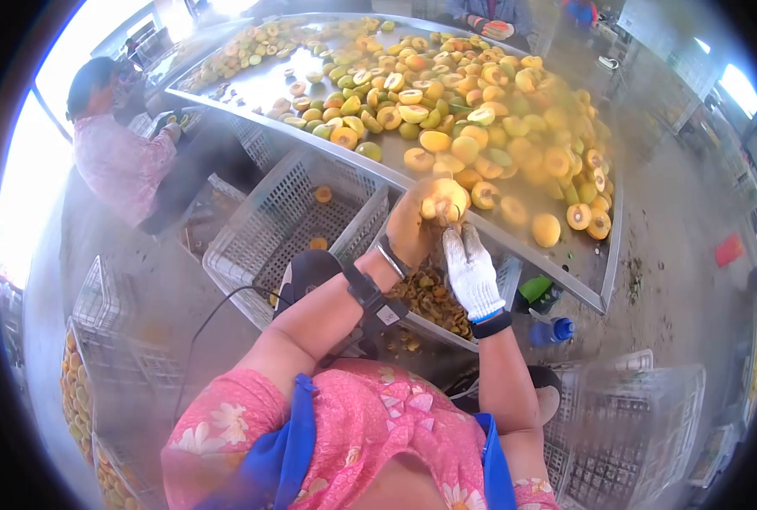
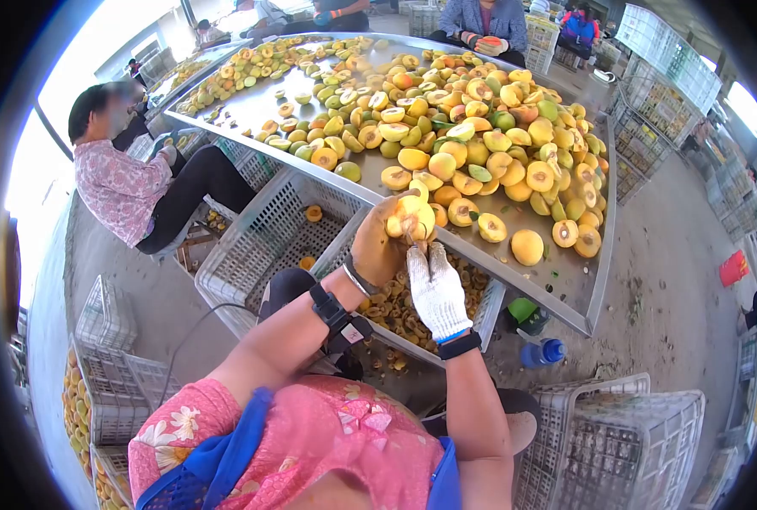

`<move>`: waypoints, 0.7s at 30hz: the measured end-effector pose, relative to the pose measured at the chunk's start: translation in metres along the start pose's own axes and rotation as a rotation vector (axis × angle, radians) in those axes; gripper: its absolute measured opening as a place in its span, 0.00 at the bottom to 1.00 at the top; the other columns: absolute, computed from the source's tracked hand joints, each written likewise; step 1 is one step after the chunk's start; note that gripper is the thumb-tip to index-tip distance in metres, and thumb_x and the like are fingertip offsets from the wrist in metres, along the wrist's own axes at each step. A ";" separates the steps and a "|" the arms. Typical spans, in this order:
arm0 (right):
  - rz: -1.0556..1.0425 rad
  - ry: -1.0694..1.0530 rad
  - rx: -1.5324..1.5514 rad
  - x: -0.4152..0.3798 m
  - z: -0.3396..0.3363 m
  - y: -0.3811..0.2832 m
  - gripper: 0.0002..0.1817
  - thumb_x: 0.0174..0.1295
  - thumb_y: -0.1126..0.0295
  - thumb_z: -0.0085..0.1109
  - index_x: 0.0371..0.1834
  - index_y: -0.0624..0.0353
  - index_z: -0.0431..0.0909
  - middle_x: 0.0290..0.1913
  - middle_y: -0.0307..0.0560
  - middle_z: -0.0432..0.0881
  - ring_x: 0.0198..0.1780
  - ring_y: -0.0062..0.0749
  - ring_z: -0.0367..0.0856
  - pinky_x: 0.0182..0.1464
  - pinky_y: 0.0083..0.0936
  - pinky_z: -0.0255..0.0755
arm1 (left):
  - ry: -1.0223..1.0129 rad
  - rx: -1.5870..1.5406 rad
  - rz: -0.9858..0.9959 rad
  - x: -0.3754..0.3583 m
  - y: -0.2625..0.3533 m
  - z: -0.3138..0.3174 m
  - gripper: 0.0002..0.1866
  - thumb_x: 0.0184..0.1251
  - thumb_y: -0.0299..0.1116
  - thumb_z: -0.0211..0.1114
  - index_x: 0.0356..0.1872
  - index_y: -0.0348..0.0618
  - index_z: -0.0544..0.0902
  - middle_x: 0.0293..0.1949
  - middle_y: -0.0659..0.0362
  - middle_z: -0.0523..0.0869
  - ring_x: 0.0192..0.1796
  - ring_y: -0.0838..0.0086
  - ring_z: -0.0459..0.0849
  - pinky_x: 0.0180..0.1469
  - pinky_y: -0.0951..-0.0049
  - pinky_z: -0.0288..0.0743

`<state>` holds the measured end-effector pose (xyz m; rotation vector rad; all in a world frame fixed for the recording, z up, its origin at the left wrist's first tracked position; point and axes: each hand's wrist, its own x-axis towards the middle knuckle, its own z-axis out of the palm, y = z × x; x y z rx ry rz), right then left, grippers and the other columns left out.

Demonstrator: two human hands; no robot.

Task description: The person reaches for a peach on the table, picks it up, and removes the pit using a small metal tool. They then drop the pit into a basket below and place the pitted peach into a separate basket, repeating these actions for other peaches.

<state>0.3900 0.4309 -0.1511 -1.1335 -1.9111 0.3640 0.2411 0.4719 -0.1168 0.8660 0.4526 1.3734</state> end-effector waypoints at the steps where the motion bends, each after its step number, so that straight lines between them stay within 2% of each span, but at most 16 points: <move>1: 0.043 0.015 0.053 0.001 -0.003 -0.006 0.20 0.75 0.58 0.53 0.57 0.67 0.75 0.45 0.69 0.83 0.47 0.66 0.82 0.43 0.50 0.77 | 0.001 -0.299 -0.104 0.003 -0.007 -0.001 0.20 0.80 0.42 0.52 0.62 0.38 0.75 0.53 0.52 0.84 0.50 0.64 0.85 0.56 0.62 0.81; 3: 0.103 -0.009 0.070 0.000 -0.008 -0.010 0.18 0.75 0.64 0.52 0.58 0.66 0.75 0.48 0.69 0.81 0.47 0.65 0.82 0.45 0.48 0.78 | 0.040 -0.277 -0.094 0.003 -0.016 0.001 0.21 0.80 0.42 0.52 0.63 0.39 0.74 0.53 0.52 0.84 0.49 0.64 0.85 0.55 0.62 0.81; 5: 0.132 -0.086 0.002 0.001 -0.011 -0.011 0.15 0.73 0.75 0.51 0.60 0.66 0.76 0.54 0.69 0.78 0.49 0.62 0.82 0.48 0.44 0.79 | 0.057 -0.259 -0.081 0.001 -0.021 0.005 0.21 0.80 0.42 0.52 0.64 0.39 0.74 0.53 0.52 0.84 0.48 0.64 0.85 0.54 0.62 0.81; 8: 0.121 -0.076 0.005 -0.001 -0.014 -0.014 0.15 0.73 0.75 0.50 0.60 0.66 0.75 0.52 0.68 0.79 0.48 0.61 0.82 0.47 0.44 0.79 | 0.058 -0.239 -0.052 -0.004 -0.023 0.013 0.23 0.81 0.44 0.51 0.65 0.38 0.73 0.53 0.52 0.84 0.48 0.65 0.85 0.53 0.64 0.81; 10: 0.160 -0.033 0.113 -0.004 -0.010 -0.007 0.20 0.75 0.62 0.50 0.59 0.67 0.74 0.46 0.72 0.81 0.49 0.67 0.81 0.46 0.48 0.77 | 0.069 -0.222 -0.030 -0.008 -0.023 0.018 0.24 0.81 0.45 0.51 0.66 0.38 0.73 0.52 0.52 0.84 0.48 0.65 0.85 0.52 0.65 0.81; 11: 0.179 -0.012 0.168 -0.005 -0.008 -0.005 0.24 0.76 0.55 0.50 0.59 0.67 0.73 0.43 0.73 0.82 0.49 0.70 0.80 0.45 0.50 0.76 | 0.109 -0.110 0.026 -0.006 -0.028 0.015 0.24 0.81 0.46 0.51 0.65 0.37 0.74 0.52 0.52 0.84 0.48 0.67 0.85 0.52 0.66 0.81; 14: 0.387 -0.089 0.273 -0.001 -0.015 -0.023 0.24 0.77 0.54 0.49 0.57 0.67 0.74 0.43 0.73 0.82 0.50 0.71 0.79 0.46 0.50 0.75 | 0.227 0.135 0.098 0.002 -0.039 0.004 0.25 0.81 0.49 0.52 0.61 0.36 0.77 0.49 0.53 0.85 0.46 0.70 0.86 0.49 0.69 0.82; 15: 0.375 -0.062 0.272 -0.002 -0.017 -0.029 0.23 0.77 0.53 0.49 0.56 0.66 0.74 0.43 0.73 0.82 0.49 0.71 0.80 0.46 0.50 0.75 | 0.267 0.154 0.065 0.003 -0.038 0.004 0.25 0.81 0.49 0.53 0.60 0.35 0.78 0.48 0.54 0.86 0.45 0.71 0.86 0.47 0.70 0.83; 17: 0.110 -0.051 0.100 -0.011 -0.003 -0.008 0.23 0.76 0.53 0.49 0.56 0.66 0.74 0.42 0.72 0.82 0.50 0.71 0.79 0.46 0.50 0.75 | 0.365 -0.008 -0.132 -0.007 -0.007 0.032 0.24 0.80 0.49 0.54 0.55 0.35 0.82 0.42 0.56 0.87 0.41 0.73 0.87 0.45 0.74 0.83; 19: 0.313 -0.099 0.202 -0.009 -0.006 -0.021 0.23 0.77 0.53 0.48 0.54 0.67 0.75 0.46 0.72 0.82 0.50 0.69 0.79 0.47 0.47 0.76 | 0.304 -0.017 -0.107 -0.007 -0.006 0.032 0.24 0.80 0.51 0.56 0.50 0.35 0.84 0.38 0.58 0.87 0.35 0.76 0.85 0.40 0.76 0.80; 21: 0.257 -0.095 0.201 -0.015 -0.002 -0.016 0.22 0.78 0.55 0.48 0.55 0.67 0.76 0.49 0.70 0.82 0.51 0.67 0.80 0.49 0.45 0.76 | 0.264 0.050 -0.007 -0.004 -0.011 0.026 0.25 0.79 0.51 0.57 0.47 0.35 0.86 0.37 0.60 0.87 0.33 0.78 0.83 0.38 0.77 0.78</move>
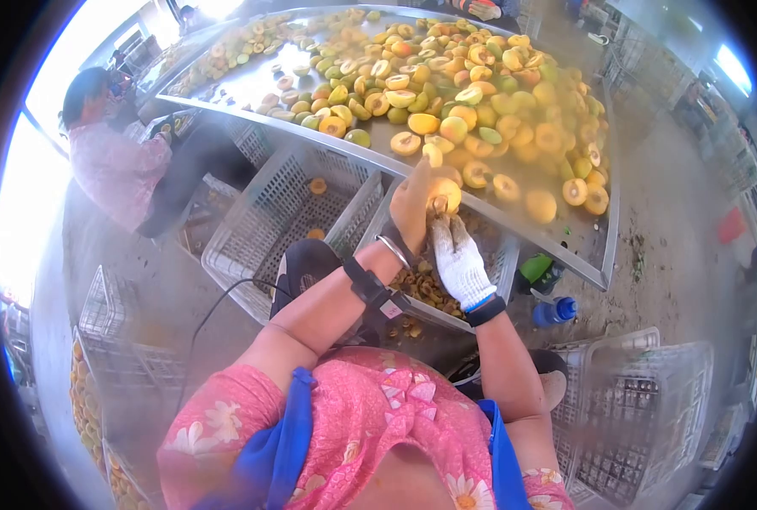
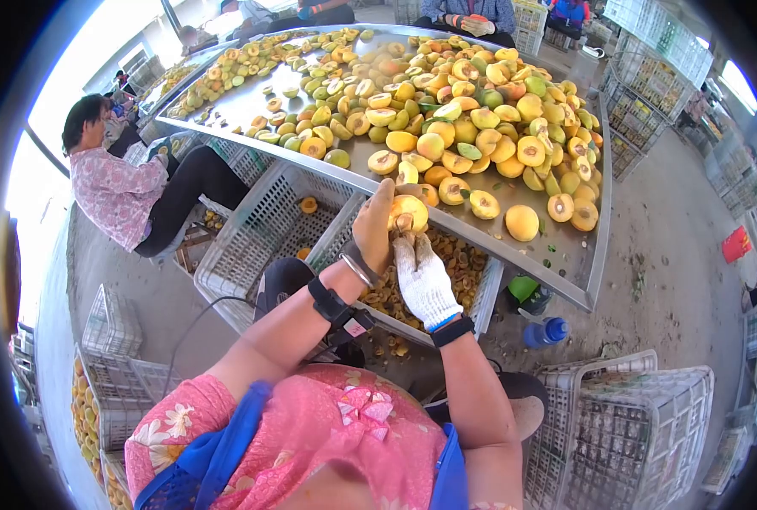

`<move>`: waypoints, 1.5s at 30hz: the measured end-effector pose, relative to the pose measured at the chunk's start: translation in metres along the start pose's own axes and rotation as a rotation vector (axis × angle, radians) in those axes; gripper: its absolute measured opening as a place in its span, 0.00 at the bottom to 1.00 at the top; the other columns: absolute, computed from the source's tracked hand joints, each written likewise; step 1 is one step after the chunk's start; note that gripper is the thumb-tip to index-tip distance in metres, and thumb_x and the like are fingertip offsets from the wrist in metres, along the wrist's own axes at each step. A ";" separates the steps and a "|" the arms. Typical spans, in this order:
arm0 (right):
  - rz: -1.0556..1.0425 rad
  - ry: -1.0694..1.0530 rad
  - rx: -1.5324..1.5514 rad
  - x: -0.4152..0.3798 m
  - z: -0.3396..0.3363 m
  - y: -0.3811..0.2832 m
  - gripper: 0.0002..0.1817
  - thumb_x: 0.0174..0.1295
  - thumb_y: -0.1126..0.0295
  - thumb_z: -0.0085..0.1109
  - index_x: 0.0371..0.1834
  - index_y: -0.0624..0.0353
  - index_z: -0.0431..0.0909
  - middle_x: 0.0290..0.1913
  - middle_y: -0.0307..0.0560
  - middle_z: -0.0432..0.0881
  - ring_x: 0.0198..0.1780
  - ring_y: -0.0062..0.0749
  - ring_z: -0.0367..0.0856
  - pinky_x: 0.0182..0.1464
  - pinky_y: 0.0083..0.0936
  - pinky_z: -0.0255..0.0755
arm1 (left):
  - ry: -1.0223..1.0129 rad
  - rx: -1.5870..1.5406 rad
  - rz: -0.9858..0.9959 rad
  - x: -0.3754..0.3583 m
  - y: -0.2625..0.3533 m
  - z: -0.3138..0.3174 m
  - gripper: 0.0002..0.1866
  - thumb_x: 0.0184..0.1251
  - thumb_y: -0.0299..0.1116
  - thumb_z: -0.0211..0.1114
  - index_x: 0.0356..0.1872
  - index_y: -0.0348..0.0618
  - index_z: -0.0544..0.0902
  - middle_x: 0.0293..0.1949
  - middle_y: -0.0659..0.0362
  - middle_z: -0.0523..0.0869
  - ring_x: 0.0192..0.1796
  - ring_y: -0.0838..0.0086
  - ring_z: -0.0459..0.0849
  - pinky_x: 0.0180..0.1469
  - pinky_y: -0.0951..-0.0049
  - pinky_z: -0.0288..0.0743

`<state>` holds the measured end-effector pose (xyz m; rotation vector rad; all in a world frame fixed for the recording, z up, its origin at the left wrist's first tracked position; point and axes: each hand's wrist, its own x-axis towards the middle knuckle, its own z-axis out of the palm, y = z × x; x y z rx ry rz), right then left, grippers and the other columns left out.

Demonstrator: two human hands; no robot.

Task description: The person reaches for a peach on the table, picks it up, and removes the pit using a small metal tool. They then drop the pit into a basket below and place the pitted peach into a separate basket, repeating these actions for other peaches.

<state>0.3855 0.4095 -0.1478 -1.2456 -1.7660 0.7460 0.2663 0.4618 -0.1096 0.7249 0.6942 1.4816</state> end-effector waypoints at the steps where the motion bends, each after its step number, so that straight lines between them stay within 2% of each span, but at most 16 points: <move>1: 0.011 -0.006 0.055 -0.001 0.001 0.000 0.21 0.78 0.56 0.48 0.55 0.67 0.76 0.50 0.69 0.82 0.52 0.65 0.80 0.50 0.43 0.76 | -0.006 0.058 0.093 0.005 -0.009 -0.005 0.25 0.79 0.52 0.57 0.47 0.34 0.86 0.37 0.60 0.87 0.34 0.78 0.83 0.38 0.77 0.78; 5: 0.151 -0.056 0.358 -0.001 -0.003 -0.014 0.20 0.78 0.60 0.49 0.59 0.69 0.76 0.51 0.64 0.83 0.53 0.54 0.82 0.55 0.36 0.75 | 0.081 0.268 0.139 0.010 -0.008 -0.014 0.21 0.81 0.45 0.55 0.49 0.35 0.85 0.42 0.56 0.89 0.39 0.77 0.86 0.43 0.76 0.81; 7: 0.207 -0.092 0.411 -0.003 -0.005 -0.018 0.21 0.78 0.61 0.50 0.61 0.70 0.75 0.51 0.60 0.84 0.54 0.48 0.81 0.56 0.33 0.74 | 0.068 0.132 0.005 0.011 -0.004 -0.015 0.20 0.81 0.44 0.56 0.47 0.35 0.86 0.42 0.57 0.89 0.38 0.80 0.85 0.42 0.77 0.79; 8: 0.090 -0.050 0.326 -0.003 0.002 -0.001 0.22 0.78 0.61 0.50 0.62 0.70 0.74 0.51 0.60 0.83 0.54 0.46 0.81 0.57 0.33 0.73 | 0.061 0.064 -0.061 0.011 -0.003 -0.015 0.20 0.81 0.44 0.57 0.46 0.34 0.87 0.41 0.58 0.89 0.38 0.81 0.84 0.42 0.78 0.78; 11: -0.055 0.023 0.247 -0.004 0.025 0.044 0.22 0.78 0.59 0.50 0.63 0.67 0.74 0.49 0.57 0.83 0.51 0.40 0.81 0.55 0.31 0.74 | -0.083 0.369 0.255 0.014 -0.013 -0.021 0.20 0.78 0.45 0.61 0.43 0.33 0.86 0.40 0.60 0.89 0.37 0.82 0.83 0.39 0.78 0.77; 17: 0.515 -0.287 0.627 -0.004 -0.011 -0.021 0.21 0.78 0.53 0.51 0.61 0.57 0.76 0.40 0.42 0.81 0.35 0.25 0.79 0.37 0.21 0.74 | -0.207 0.431 0.045 0.014 0.013 -0.021 0.19 0.76 0.44 0.63 0.40 0.34 0.87 0.37 0.63 0.88 0.36 0.84 0.82 0.38 0.81 0.75; 19: 0.648 -0.393 0.871 -0.006 -0.014 -0.027 0.18 0.77 0.48 0.50 0.52 0.49 0.78 0.27 0.35 0.76 0.19 0.21 0.71 0.19 0.20 0.65 | -0.350 0.767 0.106 0.016 0.017 -0.027 0.21 0.81 0.42 0.56 0.38 0.33 0.87 0.37 0.60 0.90 0.38 0.80 0.85 0.42 0.78 0.77; 20: 0.679 -0.350 0.902 -0.009 -0.007 -0.036 0.18 0.75 0.42 0.50 0.42 0.43 0.75 0.19 0.28 0.66 0.09 0.16 0.53 0.11 0.17 0.45 | -0.426 0.798 0.158 0.015 0.019 -0.030 0.22 0.82 0.41 0.54 0.38 0.32 0.87 0.36 0.58 0.90 0.39 0.79 0.85 0.44 0.78 0.78; 21: 0.730 -0.365 0.959 -0.008 -0.003 -0.035 0.19 0.75 0.41 0.50 0.42 0.43 0.75 0.19 0.28 0.66 0.09 0.16 0.54 0.11 0.17 0.46 | -0.506 0.826 0.209 0.014 0.023 -0.031 0.22 0.83 0.41 0.52 0.38 0.32 0.87 0.36 0.57 0.91 0.39 0.77 0.86 0.45 0.77 0.78; 27: 0.899 -0.457 1.274 -0.006 -0.002 -0.032 0.21 0.76 0.41 0.48 0.45 0.47 0.74 0.19 0.28 0.62 0.08 0.15 0.52 0.09 0.15 0.45 | -0.388 0.188 -0.141 0.011 0.010 -0.034 0.25 0.82 0.45 0.53 0.37 0.31 0.87 0.38 0.51 0.91 0.38 0.69 0.89 0.42 0.72 0.82; 31: 0.851 -0.564 1.311 -0.004 -0.005 -0.023 0.21 0.75 0.42 0.50 0.46 0.49 0.74 0.19 0.29 0.63 0.09 0.15 0.52 0.10 0.16 0.46 | -0.260 0.046 -0.317 0.004 0.016 -0.030 0.30 0.81 0.53 0.52 0.42 0.29 0.86 0.38 0.47 0.89 0.37 0.62 0.90 0.43 0.68 0.85; 34: 0.817 -0.505 1.263 -0.007 0.003 -0.015 0.21 0.75 0.43 0.51 0.47 0.50 0.75 0.19 0.30 0.63 0.09 0.16 0.54 0.10 0.16 0.47 | -0.263 0.112 -0.250 0.002 0.012 -0.031 0.32 0.81 0.56 0.50 0.46 0.29 0.84 0.41 0.47 0.89 0.40 0.60 0.90 0.45 0.64 0.87; 37: 0.742 -0.690 1.561 -0.008 -0.003 -0.009 0.21 0.76 0.44 0.51 0.49 0.52 0.75 0.20 0.32 0.64 0.10 0.18 0.56 0.11 0.16 0.50 | -0.113 -0.116 -0.236 -0.006 0.016 -0.023 0.32 0.82 0.57 0.47 0.50 0.32 0.83 0.43 0.48 0.88 0.43 0.60 0.90 0.46 0.60 0.88; 40: 0.711 -0.650 1.576 -0.011 -0.002 -0.011 0.22 0.76 0.45 0.51 0.50 0.54 0.75 0.20 0.33 0.64 0.11 0.19 0.58 0.12 0.17 0.51 | 0.093 -0.323 -0.223 0.003 0.011 -0.029 0.31 0.82 0.57 0.45 0.54 0.34 0.80 0.45 0.50 0.88 0.45 0.60 0.89 0.47 0.57 0.88; 44: 0.693 -0.741 1.631 -0.017 0.004 -0.005 0.25 0.74 0.41 0.50 0.50 0.54 0.76 0.21 0.33 0.68 0.10 0.21 0.60 0.12 0.20 0.56 | 0.261 -0.401 0.018 0.027 0.041 -0.073 0.27 0.82 0.53 0.46 0.51 0.37 0.81 0.44 0.51 0.88 0.45 0.60 0.89 0.48 0.55 0.87; 45: 0.711 -0.735 1.690 -0.018 0.004 -0.006 0.25 0.75 0.42 0.50 0.50 0.55 0.76 0.21 0.33 0.68 0.10 0.21 0.59 0.12 0.20 0.56 | 0.313 -0.301 0.148 0.032 0.061 -0.082 0.23 0.83 0.49 0.48 0.51 0.37 0.81 0.44 0.52 0.88 0.45 0.60 0.89 0.50 0.61 0.87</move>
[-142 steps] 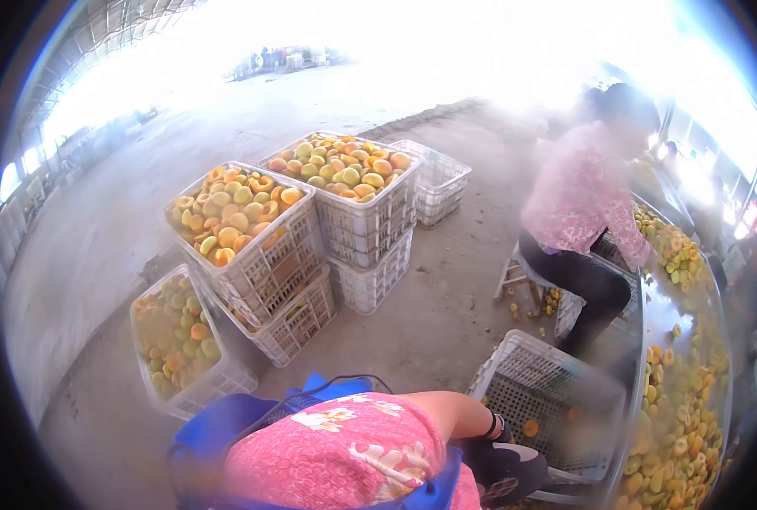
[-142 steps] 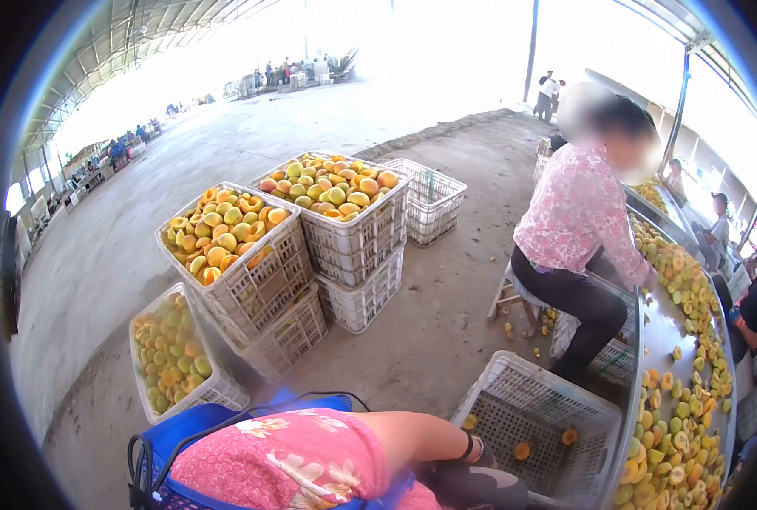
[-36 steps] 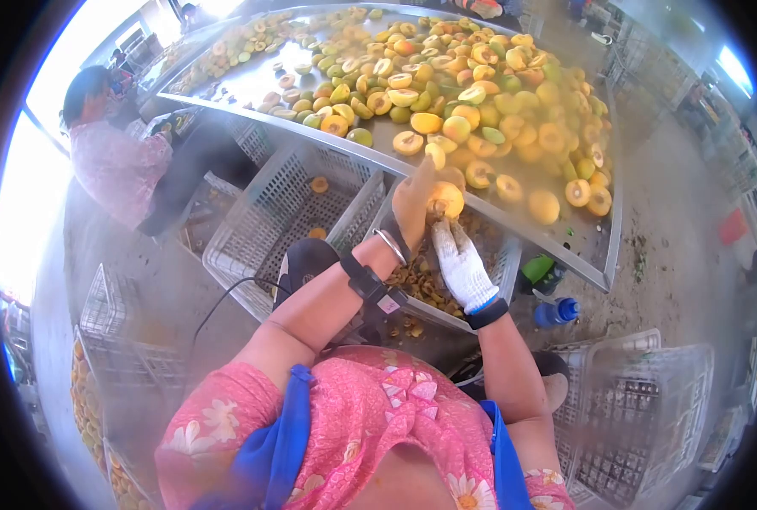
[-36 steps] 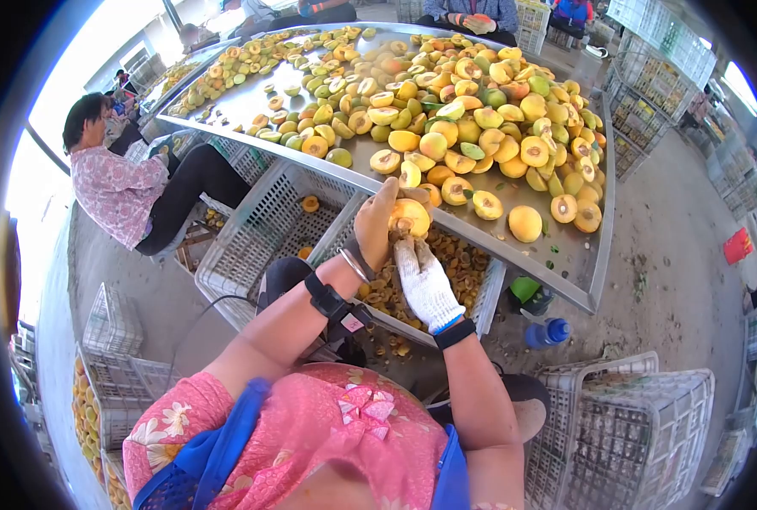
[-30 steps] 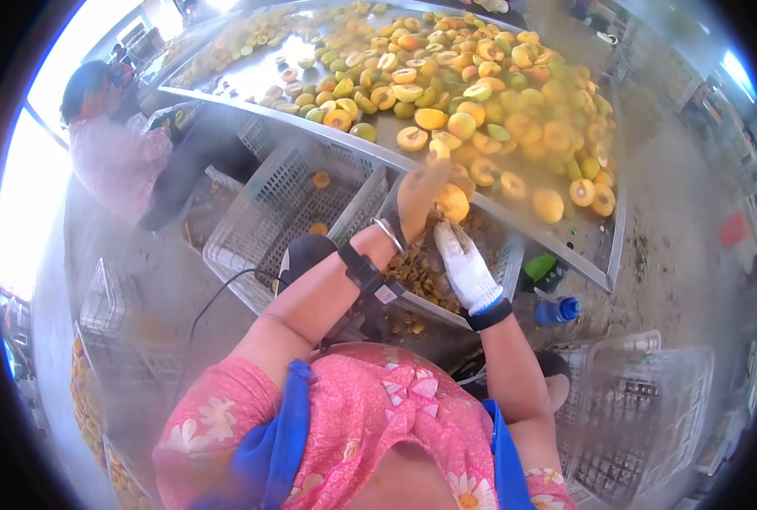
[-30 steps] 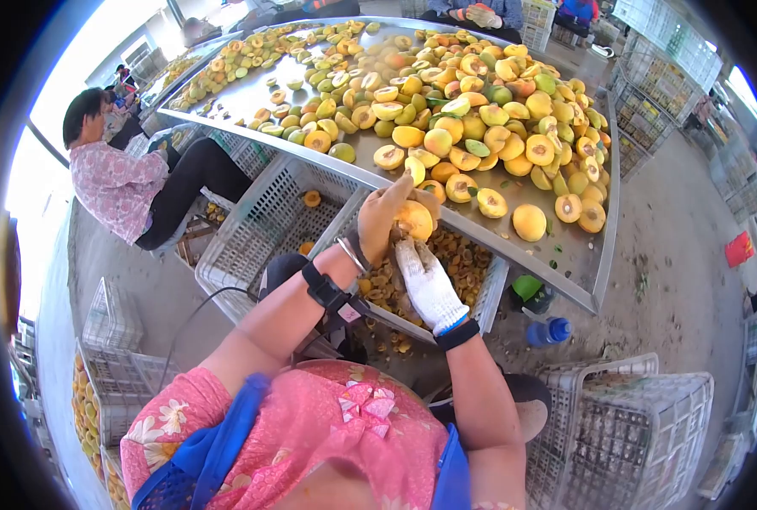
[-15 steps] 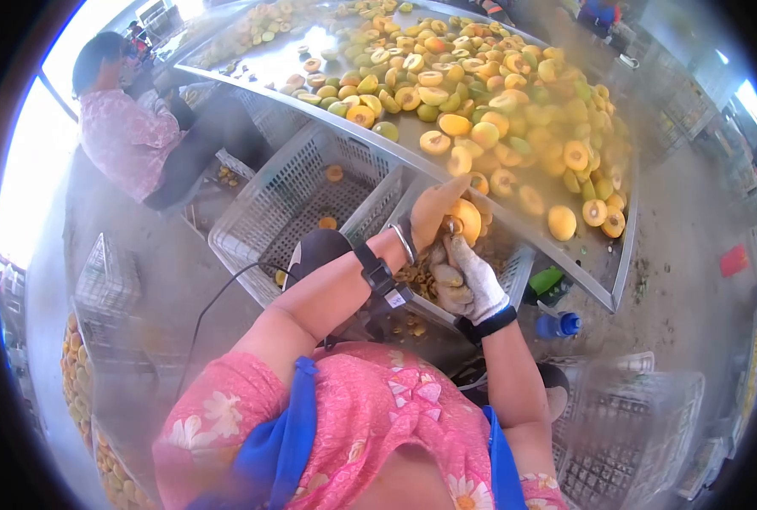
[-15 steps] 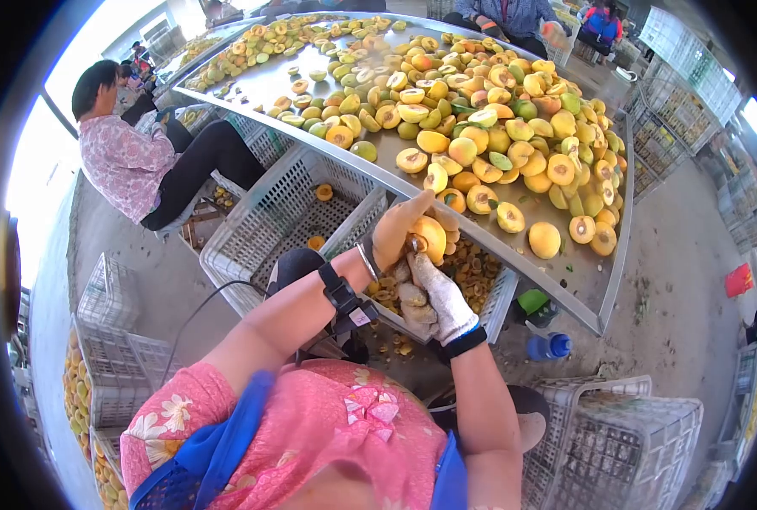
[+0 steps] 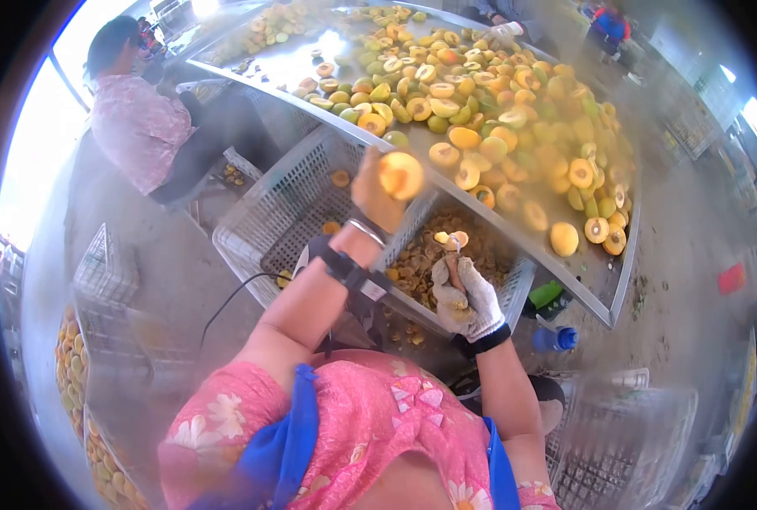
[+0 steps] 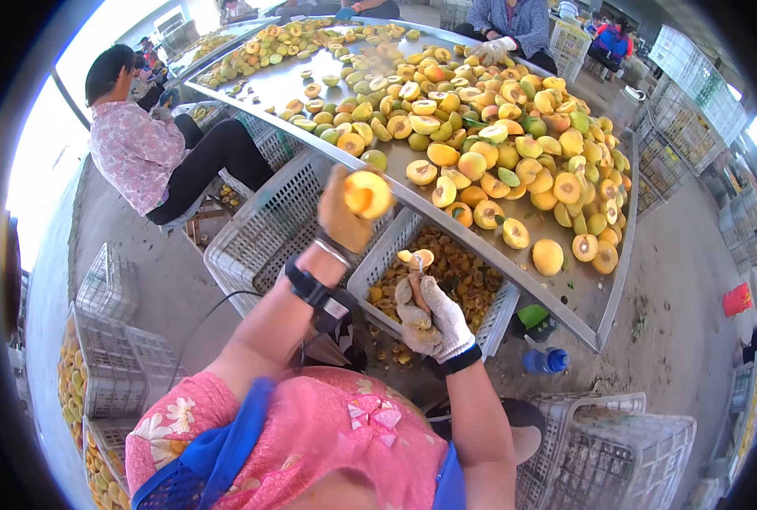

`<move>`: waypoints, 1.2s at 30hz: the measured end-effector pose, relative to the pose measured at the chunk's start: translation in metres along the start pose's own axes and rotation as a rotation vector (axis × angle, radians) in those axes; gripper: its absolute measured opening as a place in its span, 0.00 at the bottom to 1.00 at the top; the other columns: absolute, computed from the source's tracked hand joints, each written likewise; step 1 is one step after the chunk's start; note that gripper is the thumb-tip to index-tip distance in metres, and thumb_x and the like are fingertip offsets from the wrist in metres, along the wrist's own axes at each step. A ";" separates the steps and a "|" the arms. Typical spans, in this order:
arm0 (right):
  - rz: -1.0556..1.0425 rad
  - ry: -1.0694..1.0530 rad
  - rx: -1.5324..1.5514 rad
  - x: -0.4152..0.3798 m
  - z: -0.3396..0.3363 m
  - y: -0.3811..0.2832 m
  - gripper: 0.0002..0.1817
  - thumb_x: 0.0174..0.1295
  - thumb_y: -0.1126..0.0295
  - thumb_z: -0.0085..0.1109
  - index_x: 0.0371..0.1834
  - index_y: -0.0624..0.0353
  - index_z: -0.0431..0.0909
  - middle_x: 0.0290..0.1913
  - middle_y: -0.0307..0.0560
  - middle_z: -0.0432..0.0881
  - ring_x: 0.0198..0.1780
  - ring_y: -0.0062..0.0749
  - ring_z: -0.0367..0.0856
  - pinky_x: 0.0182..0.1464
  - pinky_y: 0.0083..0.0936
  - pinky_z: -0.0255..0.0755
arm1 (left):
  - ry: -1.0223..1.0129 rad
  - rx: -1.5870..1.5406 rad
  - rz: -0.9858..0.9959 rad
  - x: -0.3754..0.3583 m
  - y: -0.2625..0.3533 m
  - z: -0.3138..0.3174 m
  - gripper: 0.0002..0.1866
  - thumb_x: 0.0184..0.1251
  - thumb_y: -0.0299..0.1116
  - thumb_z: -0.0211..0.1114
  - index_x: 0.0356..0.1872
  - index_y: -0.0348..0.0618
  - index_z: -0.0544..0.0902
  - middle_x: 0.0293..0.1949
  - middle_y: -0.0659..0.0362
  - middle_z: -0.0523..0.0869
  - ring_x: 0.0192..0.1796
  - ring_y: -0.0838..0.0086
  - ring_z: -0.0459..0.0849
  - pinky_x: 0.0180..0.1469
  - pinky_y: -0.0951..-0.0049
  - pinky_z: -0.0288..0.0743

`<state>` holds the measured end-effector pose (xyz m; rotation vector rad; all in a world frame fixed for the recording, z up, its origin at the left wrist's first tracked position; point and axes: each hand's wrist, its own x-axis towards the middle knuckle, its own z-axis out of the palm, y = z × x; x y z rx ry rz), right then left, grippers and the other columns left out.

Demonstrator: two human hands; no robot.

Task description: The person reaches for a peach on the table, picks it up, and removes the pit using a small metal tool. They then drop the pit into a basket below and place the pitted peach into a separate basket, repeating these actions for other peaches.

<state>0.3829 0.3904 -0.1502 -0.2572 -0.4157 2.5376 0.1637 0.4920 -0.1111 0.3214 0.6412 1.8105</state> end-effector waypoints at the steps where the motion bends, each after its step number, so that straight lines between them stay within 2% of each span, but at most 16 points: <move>1: -0.001 -0.010 0.058 -0.002 0.002 -0.001 0.25 0.75 0.42 0.50 0.50 0.55 0.76 0.21 0.33 0.68 0.10 0.21 0.59 0.12 0.20 0.56 | -0.063 0.154 0.138 -0.007 0.028 0.001 0.19 0.83 0.43 0.50 0.52 0.36 0.81 0.45 0.53 0.89 0.45 0.62 0.90 0.51 0.68 0.85; 3: -0.037 -0.017 0.131 -0.005 0.006 -0.002 0.25 0.76 0.43 0.49 0.50 0.56 0.75 0.21 0.34 0.68 0.09 0.21 0.59 0.11 0.21 0.56 | -0.025 0.626 0.436 0.014 0.062 -0.016 0.15 0.76 0.36 0.61 0.50 0.36 0.86 0.46 0.50 0.89 0.47 0.63 0.89 0.52 0.68 0.82; 6: -0.099 0.033 0.123 0.001 0.004 -0.003 0.24 0.78 0.45 0.47 0.51 0.57 0.73 0.23 0.35 0.68 0.10 0.18 0.58 0.10 0.19 0.55 | -0.083 1.379 1.058 0.044 0.080 -0.030 0.14 0.72 0.29 0.62 0.54 0.41 0.85 0.53 0.51 0.87 0.54 0.63 0.86 0.59 0.68 0.78; 7: -0.115 0.067 0.079 0.002 0.004 -0.005 0.24 0.78 0.45 0.46 0.51 0.58 0.73 0.23 0.35 0.68 0.10 0.18 0.58 0.10 0.19 0.55 | -0.166 1.377 0.877 0.049 0.070 -0.024 0.17 0.71 0.34 0.63 0.58 0.42 0.83 0.57 0.48 0.86 0.59 0.58 0.83 0.64 0.64 0.74; 10: -0.174 0.233 -0.131 0.001 0.018 -0.027 0.24 0.77 0.44 0.47 0.48 0.57 0.75 0.21 0.34 0.69 0.09 0.18 0.58 0.11 0.18 0.55 | -0.419 1.705 0.753 0.062 0.037 0.004 0.25 0.71 0.43 0.62 0.64 0.41 0.78 0.59 0.45 0.84 0.61 0.50 0.82 0.68 0.57 0.71; 12: -0.277 0.396 -0.321 -0.015 0.038 -0.047 0.24 0.77 0.44 0.47 0.47 0.57 0.75 0.20 0.33 0.69 0.09 0.18 0.58 0.10 0.18 0.53 | -0.492 1.893 0.545 0.082 0.010 0.019 0.31 0.72 0.51 0.58 0.68 0.40 0.74 0.62 0.42 0.82 0.63 0.44 0.79 0.70 0.54 0.68; 16: -0.460 0.596 -0.431 -0.065 0.052 -0.089 0.24 0.75 0.41 0.48 0.47 0.52 0.75 0.20 0.32 0.69 0.09 0.17 0.57 0.10 0.18 0.50 | -0.439 2.088 0.139 0.110 -0.033 0.038 0.33 0.68 0.58 0.58 0.63 0.41 0.78 0.58 0.38 0.83 0.61 0.47 0.82 0.63 0.54 0.73; 19: -0.621 0.859 -0.542 -0.130 0.055 -0.112 0.25 0.74 0.39 0.49 0.47 0.50 0.77 0.19 0.32 0.69 0.09 0.18 0.59 0.10 0.19 0.51 | -0.595 1.977 0.290 0.133 -0.048 0.020 0.28 0.62 0.59 0.66 0.53 0.48 0.84 0.47 0.44 0.88 0.50 0.52 0.88 0.53 0.54 0.79; 21: -0.852 1.056 -0.559 -0.171 0.066 -0.126 0.24 0.73 0.39 0.51 0.45 0.50 0.77 0.20 0.32 0.71 0.12 0.17 0.61 0.13 0.19 0.55 | -0.658 1.858 0.222 0.121 -0.037 0.025 0.26 0.59 0.57 0.69 0.52 0.52 0.85 0.44 0.48 0.89 0.47 0.54 0.88 0.50 0.55 0.80; 24: -1.167 0.936 -0.427 -0.233 0.096 -0.145 0.23 0.73 0.41 0.53 0.44 0.51 0.77 0.22 0.33 0.73 0.13 0.18 0.63 0.14 0.20 0.57 | -0.797 1.993 0.212 0.104 -0.019 0.050 0.24 0.58 0.53 0.69 0.52 0.54 0.87 0.45 0.46 0.89 0.48 0.54 0.88 0.51 0.55 0.81; 27: -1.322 0.962 -0.533 -0.241 0.157 -0.118 0.22 0.74 0.43 0.53 0.46 0.52 0.77 0.23 0.34 0.73 0.13 0.19 0.63 0.14 0.20 0.57 | -0.584 1.731 0.186 0.107 -0.029 0.033 0.23 0.58 0.43 0.71 0.56 0.53 0.87 0.52 0.44 0.85 0.52 0.51 0.86 0.55 0.54 0.80; 29: -1.363 0.917 -0.580 -0.216 0.183 -0.098 0.22 0.74 0.43 0.53 0.47 0.52 0.77 0.23 0.34 0.74 0.13 0.19 0.64 0.14 0.21 0.58 | -0.570 1.637 0.457 0.120 -0.044 0.020 0.23 0.59 0.40 0.70 0.57 0.47 0.86 0.52 0.44 0.85 0.52 0.55 0.86 0.54 0.59 0.80; 30: -1.291 0.837 -0.549 -0.199 0.181 -0.088 0.22 0.75 0.43 0.52 0.48 0.52 0.77 0.23 0.34 0.74 0.13 0.20 0.64 0.14 0.21 0.58 | -0.536 1.605 0.598 0.132 -0.046 0.005 0.24 0.60 0.39 0.70 0.57 0.44 0.85 0.52 0.45 0.85 0.51 0.56 0.86 0.54 0.61 0.80; 32: -1.052 0.656 -0.442 -0.167 0.173 -0.061 0.23 0.75 0.43 0.52 0.49 0.53 0.77 0.24 0.35 0.75 0.13 0.21 0.65 0.13 0.21 0.58 | -0.355 1.188 0.635 0.117 -0.061 -0.003 0.20 0.64 0.38 0.67 0.53 0.36 0.85 0.52 0.45 0.86 0.53 0.57 0.85 0.56 0.61 0.78; 35: -0.775 0.854 -0.446 -0.091 0.132 -0.023 0.24 0.76 0.43 0.49 0.50 0.53 0.76 0.24 0.35 0.75 0.12 0.21 0.66 0.12 0.20 0.58 | -0.349 0.371 -0.033 0.045 -0.056 0.010 0.23 0.69 0.33 0.63 0.62 0.34 0.77 0.47 0.55 0.85 0.49 0.72 0.83 0.52 0.72 0.78; 36: -0.679 0.947 -0.606 -0.070 0.123 -0.014 0.21 0.77 0.46 0.50 0.50 0.53 0.76 0.25 0.36 0.75 0.13 0.21 0.68 0.13 0.21 0.60 | -0.412 0.181 -0.091 0.031 -0.064 0.004 0.19 0.70 0.32 0.59 0.60 0.37 0.77 0.50 0.55 0.84 0.49 0.72 0.84 0.53 0.71 0.80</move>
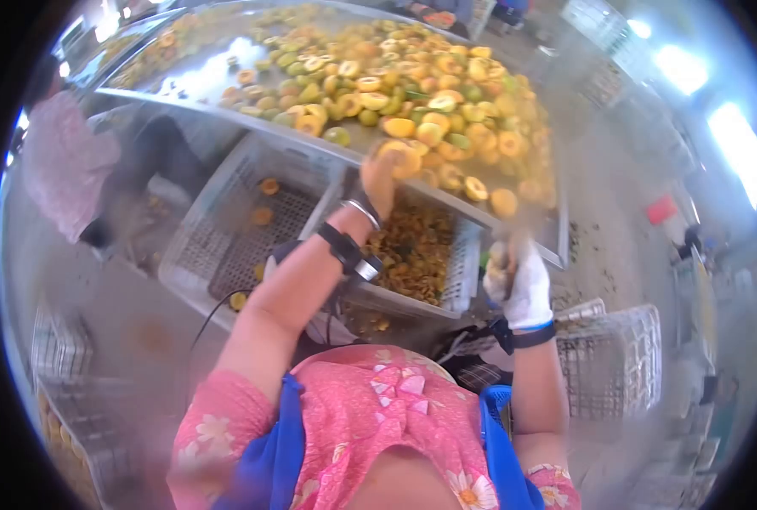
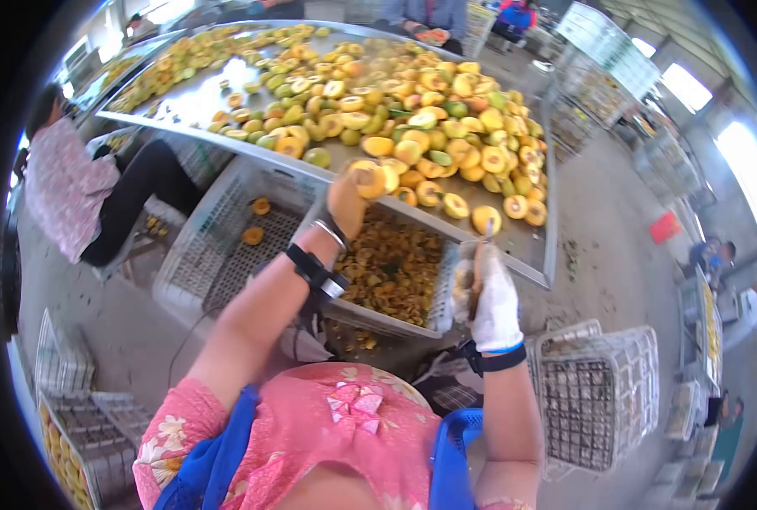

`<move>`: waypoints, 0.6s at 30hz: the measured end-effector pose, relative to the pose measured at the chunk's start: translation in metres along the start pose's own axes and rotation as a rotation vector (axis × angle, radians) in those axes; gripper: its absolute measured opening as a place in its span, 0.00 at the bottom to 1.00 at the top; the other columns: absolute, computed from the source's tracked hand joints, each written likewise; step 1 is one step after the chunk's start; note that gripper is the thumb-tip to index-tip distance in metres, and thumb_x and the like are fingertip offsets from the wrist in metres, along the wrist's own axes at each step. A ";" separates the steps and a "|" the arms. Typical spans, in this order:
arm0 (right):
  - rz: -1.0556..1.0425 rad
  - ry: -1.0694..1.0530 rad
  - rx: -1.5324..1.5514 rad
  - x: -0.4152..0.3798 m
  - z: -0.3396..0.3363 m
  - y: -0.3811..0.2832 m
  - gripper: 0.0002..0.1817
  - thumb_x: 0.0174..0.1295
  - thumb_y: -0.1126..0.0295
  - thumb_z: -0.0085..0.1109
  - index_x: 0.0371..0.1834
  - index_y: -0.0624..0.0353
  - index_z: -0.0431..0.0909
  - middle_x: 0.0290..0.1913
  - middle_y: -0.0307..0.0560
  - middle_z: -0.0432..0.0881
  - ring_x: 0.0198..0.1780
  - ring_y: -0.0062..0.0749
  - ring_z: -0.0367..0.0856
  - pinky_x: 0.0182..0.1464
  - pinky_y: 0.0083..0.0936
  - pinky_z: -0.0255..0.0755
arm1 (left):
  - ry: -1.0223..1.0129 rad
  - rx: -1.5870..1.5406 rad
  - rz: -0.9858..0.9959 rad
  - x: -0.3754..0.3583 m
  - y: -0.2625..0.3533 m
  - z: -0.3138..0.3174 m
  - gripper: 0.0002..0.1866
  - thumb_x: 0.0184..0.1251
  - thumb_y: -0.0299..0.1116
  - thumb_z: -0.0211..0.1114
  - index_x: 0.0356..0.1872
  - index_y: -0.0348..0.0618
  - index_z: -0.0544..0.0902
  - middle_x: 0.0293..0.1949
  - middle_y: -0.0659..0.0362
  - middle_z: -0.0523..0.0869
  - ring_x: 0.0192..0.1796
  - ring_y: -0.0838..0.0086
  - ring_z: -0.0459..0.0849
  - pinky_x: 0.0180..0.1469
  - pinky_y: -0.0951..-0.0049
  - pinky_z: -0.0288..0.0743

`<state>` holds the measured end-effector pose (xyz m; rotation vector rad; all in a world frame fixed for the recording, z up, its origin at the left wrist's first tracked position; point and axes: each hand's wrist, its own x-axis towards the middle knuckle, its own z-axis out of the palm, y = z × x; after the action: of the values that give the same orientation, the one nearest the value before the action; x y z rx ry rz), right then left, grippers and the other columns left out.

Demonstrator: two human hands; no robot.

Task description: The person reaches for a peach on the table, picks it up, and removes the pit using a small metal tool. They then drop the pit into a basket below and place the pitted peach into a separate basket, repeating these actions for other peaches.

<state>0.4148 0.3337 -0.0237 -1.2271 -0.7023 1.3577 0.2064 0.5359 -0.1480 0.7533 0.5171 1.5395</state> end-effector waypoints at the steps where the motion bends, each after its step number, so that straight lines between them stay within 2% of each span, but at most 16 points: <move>1: -0.018 -0.026 -0.116 0.004 0.019 0.013 0.19 0.77 0.48 0.51 0.49 0.52 0.75 0.24 0.36 0.75 0.14 0.21 0.69 0.13 0.21 0.62 | -0.009 -0.218 -0.138 -0.027 0.018 0.021 0.17 0.67 0.31 0.54 0.54 0.37 0.78 0.51 0.52 0.83 0.53 0.63 0.85 0.54 0.60 0.84; 2: -0.044 -0.047 -0.230 0.009 0.031 0.021 0.17 0.77 0.50 0.51 0.49 0.52 0.75 0.24 0.36 0.74 0.15 0.21 0.70 0.14 0.21 0.63 | -0.060 -0.340 -0.198 -0.046 0.022 0.027 0.17 0.72 0.33 0.53 0.57 0.37 0.77 0.55 0.50 0.81 0.57 0.59 0.84 0.56 0.54 0.84; 4: -0.074 -0.073 -0.415 0.028 0.039 0.041 0.14 0.76 0.54 0.52 0.50 0.52 0.74 0.24 0.36 0.75 0.16 0.20 0.70 0.15 0.20 0.65 | -0.008 -0.392 -0.334 -0.075 0.039 0.041 0.19 0.78 0.38 0.50 0.60 0.36 0.75 0.56 0.50 0.81 0.59 0.56 0.83 0.58 0.53 0.82; 5: -0.117 -0.082 -0.519 0.031 0.043 0.047 0.15 0.76 0.54 0.53 0.50 0.54 0.74 0.25 0.36 0.74 0.15 0.18 0.69 0.16 0.20 0.64 | -0.047 -0.313 -0.270 -0.082 0.034 0.038 0.20 0.79 0.39 0.49 0.60 0.36 0.75 0.56 0.50 0.81 0.59 0.57 0.83 0.59 0.53 0.82; 6: -0.174 -0.120 -0.654 0.034 0.044 0.048 0.17 0.75 0.54 0.54 0.53 0.56 0.76 0.24 0.40 0.76 0.21 0.27 0.78 0.22 0.25 0.71 | -0.089 -0.235 -0.206 -0.086 0.025 0.035 0.20 0.81 0.40 0.48 0.61 0.36 0.75 0.56 0.50 0.81 0.60 0.57 0.83 0.60 0.53 0.81; 8: -0.447 -0.126 -0.933 0.057 0.034 0.076 0.14 0.74 0.60 0.55 0.55 0.57 0.78 0.31 0.50 0.82 0.33 0.43 0.85 0.32 0.35 0.79 | -0.141 -0.215 -0.161 -0.089 0.018 0.033 0.21 0.82 0.41 0.46 0.62 0.35 0.74 0.56 0.50 0.81 0.60 0.58 0.82 0.62 0.55 0.80; 9: -0.638 -0.213 -1.039 0.054 0.033 0.078 0.13 0.73 0.66 0.56 0.55 0.59 0.79 0.42 0.60 0.83 0.44 0.54 0.85 0.41 0.44 0.80 | -0.150 -0.271 -0.176 -0.091 0.018 0.033 0.22 0.82 0.41 0.46 0.62 0.35 0.74 0.56 0.50 0.81 0.60 0.58 0.82 0.63 0.55 0.79; 10: -0.783 -0.224 -1.133 0.059 0.028 0.083 0.13 0.72 0.67 0.56 0.55 0.60 0.79 0.44 0.61 0.83 0.44 0.54 0.85 0.42 0.44 0.80 | -0.157 -0.325 -0.191 -0.093 0.016 0.033 0.22 0.83 0.41 0.45 0.63 0.34 0.74 0.56 0.50 0.81 0.61 0.58 0.82 0.64 0.56 0.78; 12: -1.078 -0.240 -1.311 0.071 0.020 0.095 0.13 0.71 0.70 0.56 0.56 0.61 0.78 0.49 0.61 0.82 0.44 0.53 0.85 0.43 0.45 0.80 | -0.170 0.066 0.010 -0.097 0.012 0.037 0.21 0.82 0.40 0.47 0.61 0.34 0.76 0.55 0.50 0.81 0.58 0.61 0.82 0.62 0.58 0.78; 13: -1.144 -0.234 -1.356 0.072 0.019 0.096 0.16 0.72 0.67 0.56 0.58 0.63 0.76 0.46 0.64 0.82 0.45 0.57 0.84 0.44 0.46 0.79 | -0.178 -0.030 -0.056 -0.098 0.012 0.038 0.20 0.81 0.40 0.49 0.60 0.34 0.76 0.55 0.51 0.81 0.57 0.61 0.82 0.61 0.58 0.78; 16: -0.546 -0.185 -1.049 0.052 0.036 0.082 0.17 0.75 0.65 0.52 0.60 0.64 0.75 0.54 0.66 0.80 0.51 0.60 0.82 0.50 0.44 0.76 | -0.158 -0.353 -0.237 -0.098 0.010 0.042 0.19 0.80 0.39 0.52 0.59 0.34 0.77 0.52 0.51 0.82 0.55 0.62 0.82 0.59 0.60 0.79; 18: -0.472 -0.148 -1.005 0.048 0.041 0.082 0.16 0.75 0.67 0.51 0.60 0.64 0.75 0.56 0.68 0.79 0.52 0.63 0.81 0.52 0.46 0.76 | -0.117 -0.457 -0.301 -0.099 0.007 0.045 0.19 0.79 0.39 0.54 0.58 0.35 0.78 0.51 0.52 0.82 0.54 0.63 0.82 0.57 0.62 0.79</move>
<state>0.3576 0.3726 -0.1008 -1.5648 -1.7814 0.6730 0.2341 0.4325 -0.1283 0.3870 0.1681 1.2580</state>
